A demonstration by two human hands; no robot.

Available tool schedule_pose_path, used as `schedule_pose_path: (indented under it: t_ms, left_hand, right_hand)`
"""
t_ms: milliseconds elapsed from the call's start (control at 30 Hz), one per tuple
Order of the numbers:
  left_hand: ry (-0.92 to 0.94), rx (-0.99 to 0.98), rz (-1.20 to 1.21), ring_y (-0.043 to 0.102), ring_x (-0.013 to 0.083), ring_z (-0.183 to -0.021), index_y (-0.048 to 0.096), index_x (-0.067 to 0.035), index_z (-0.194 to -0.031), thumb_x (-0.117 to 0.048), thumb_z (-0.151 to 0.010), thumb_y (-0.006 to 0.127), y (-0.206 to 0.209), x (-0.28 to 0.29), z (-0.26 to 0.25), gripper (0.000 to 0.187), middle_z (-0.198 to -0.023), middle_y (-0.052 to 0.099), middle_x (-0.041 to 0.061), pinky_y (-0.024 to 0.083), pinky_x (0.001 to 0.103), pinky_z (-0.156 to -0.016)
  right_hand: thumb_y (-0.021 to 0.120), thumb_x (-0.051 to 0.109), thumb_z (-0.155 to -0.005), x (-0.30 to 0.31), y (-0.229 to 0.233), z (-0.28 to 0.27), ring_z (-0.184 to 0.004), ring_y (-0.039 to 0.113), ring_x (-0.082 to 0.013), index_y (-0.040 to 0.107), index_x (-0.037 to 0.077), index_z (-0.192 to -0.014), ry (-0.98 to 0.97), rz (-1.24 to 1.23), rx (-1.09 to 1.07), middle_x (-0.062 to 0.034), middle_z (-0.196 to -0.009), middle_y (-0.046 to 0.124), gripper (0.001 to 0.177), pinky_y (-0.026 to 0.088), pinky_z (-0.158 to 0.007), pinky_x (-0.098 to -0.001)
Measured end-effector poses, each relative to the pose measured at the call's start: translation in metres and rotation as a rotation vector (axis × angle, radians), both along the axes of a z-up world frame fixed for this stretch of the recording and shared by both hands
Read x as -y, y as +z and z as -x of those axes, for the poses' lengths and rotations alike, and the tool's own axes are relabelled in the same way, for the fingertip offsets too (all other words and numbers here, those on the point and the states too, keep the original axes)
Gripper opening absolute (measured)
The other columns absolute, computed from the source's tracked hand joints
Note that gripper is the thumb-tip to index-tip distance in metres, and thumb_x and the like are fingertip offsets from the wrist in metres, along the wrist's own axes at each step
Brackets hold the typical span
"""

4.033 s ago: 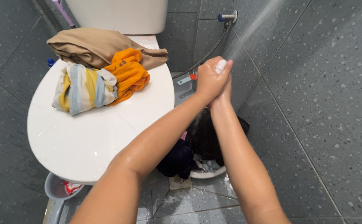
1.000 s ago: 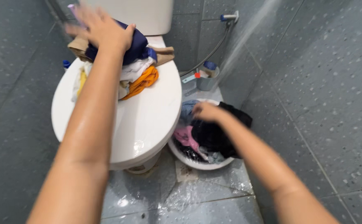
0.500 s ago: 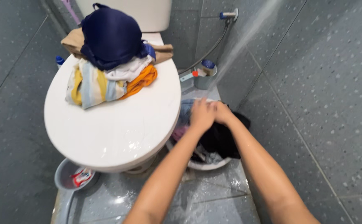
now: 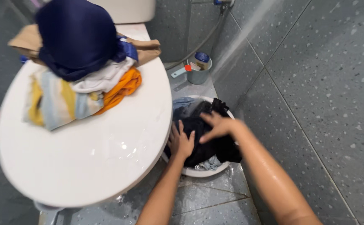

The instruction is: The person washes clothes by rinsing and wringing them out under running water and in a basin, places them onto a toilet lid, dumps water from the basin, and dries their hands with a hanging towel.

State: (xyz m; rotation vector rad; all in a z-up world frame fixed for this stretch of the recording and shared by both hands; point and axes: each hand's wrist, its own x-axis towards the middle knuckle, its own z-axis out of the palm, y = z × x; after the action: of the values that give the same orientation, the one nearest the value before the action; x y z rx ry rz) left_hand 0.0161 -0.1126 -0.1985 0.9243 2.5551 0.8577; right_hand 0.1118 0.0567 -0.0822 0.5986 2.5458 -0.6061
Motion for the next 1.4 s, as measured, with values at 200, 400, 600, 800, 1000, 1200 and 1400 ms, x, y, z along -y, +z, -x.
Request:
schedule_pose_path:
  t_ms: [200, 400, 600, 800, 1000, 1200, 1400]
  left_hand:
    - [0.040, -0.135, 0.015, 0.021, 0.0421, -0.150, 0.029, -0.009, -0.157, -0.054, -0.095, 0.055, -0.037, -0.011, 0.002, 0.080, -0.163, 0.025, 0.021, 0.020, 0.061, -0.118]
    - [0.039, -0.116, 0.021, 0.025, 0.0399, -0.148, 0.039, -0.010, -0.153, -0.049, -0.095, 0.057, -0.043, -0.010, 0.009, 0.072, -0.158, 0.030, 0.020, 0.023, 0.063, -0.117]
    - [0.159, -0.033, -0.140, 0.063, 0.0413, -0.117, 0.061, -0.006, -0.121, -0.034, -0.099, 0.054, 0.026, 0.002, -0.011, 0.036, -0.126, 0.067, 0.020, 0.047, 0.055, -0.102]
    - [0.220, 0.163, -0.803, 0.062, 0.0497, -0.113, 0.058, 0.005, -0.125, -0.031, -0.101, 0.052, 0.169, -0.051, -0.033, 0.043, -0.117, 0.066, 0.033, 0.048, 0.053, -0.096]
    - [0.079, 0.086, -1.125, 0.067, 0.0489, -0.103, 0.060, 0.002, -0.113, -0.032, -0.101, 0.053, 0.360, -0.095, -0.016, 0.037, -0.106, 0.070, 0.029, 0.050, 0.052, -0.088]
    - [0.063, -0.092, -1.440, 0.068, 0.0443, -0.099, 0.059, 0.001, -0.109, -0.033, -0.103, 0.053, 0.501, -0.102, 0.004, 0.035, -0.101, 0.073, 0.026, 0.054, 0.050, -0.087]
    - [-0.050, -0.330, -0.774, 0.064, 0.0464, -0.108, 0.066, -0.004, -0.113, -0.044, -0.096, 0.054, 0.499, -0.025, 0.047, 0.045, -0.113, 0.071, 0.024, 0.051, 0.054, -0.088]
  right_hand:
    - [0.091, 0.063, -0.062, 0.065, -0.032, 0.017, -0.156, -0.009, -0.0483, -0.021, 0.040, -0.160, -0.221, -0.226, 0.238, -0.0201, -0.169, -0.026, 0.150, 0.019, -0.110, -0.0813]
    - [0.092, 0.059, -0.063, 0.078, -0.035, 0.008, -0.155, 0.000, -0.0488, -0.012, 0.041, -0.161, -0.224, -0.319, 0.099, -0.0198, -0.170, -0.017, 0.144, 0.020, -0.110, -0.0794]
    - [0.093, 0.052, -0.063, 0.088, -0.041, -0.024, -0.156, 0.007, -0.0444, -0.001, 0.038, -0.163, -0.220, -0.307, -0.116, -0.0141, -0.173, -0.003, 0.138, 0.020, -0.111, -0.0779]
    - [0.092, 0.053, -0.056, 0.052, -0.066, -0.072, -0.154, 0.021, -0.0365, -0.005, 0.012, -0.162, -0.469, -0.114, -0.760, -0.0187, -0.168, 0.016, 0.149, 0.026, -0.120, -0.0563]
    - [0.092, 0.062, -0.056, 0.050, -0.048, -0.058, -0.156, 0.013, -0.0380, -0.009, 0.011, -0.161, -0.670, -0.216, -0.900, -0.0197, -0.170, 0.010, 0.154, 0.021, -0.120, -0.0588]
    - [0.085, 0.056, -0.064, -0.025, 0.023, 0.011, -0.147, 0.022, -0.0346, 0.015, 0.013, -0.149, -1.126, -0.183, -0.974, -0.0187, -0.157, 0.020, 0.118, 0.030, -0.112, -0.0603]
    - [0.061, 0.038, -0.089, -0.148, 0.078, 0.022, -0.105, 0.073, -0.0381, 0.073, 0.001, -0.114, -0.976, 0.793, -1.237, -0.0220, -0.113, 0.077, 0.046, 0.059, -0.093, -0.0512]
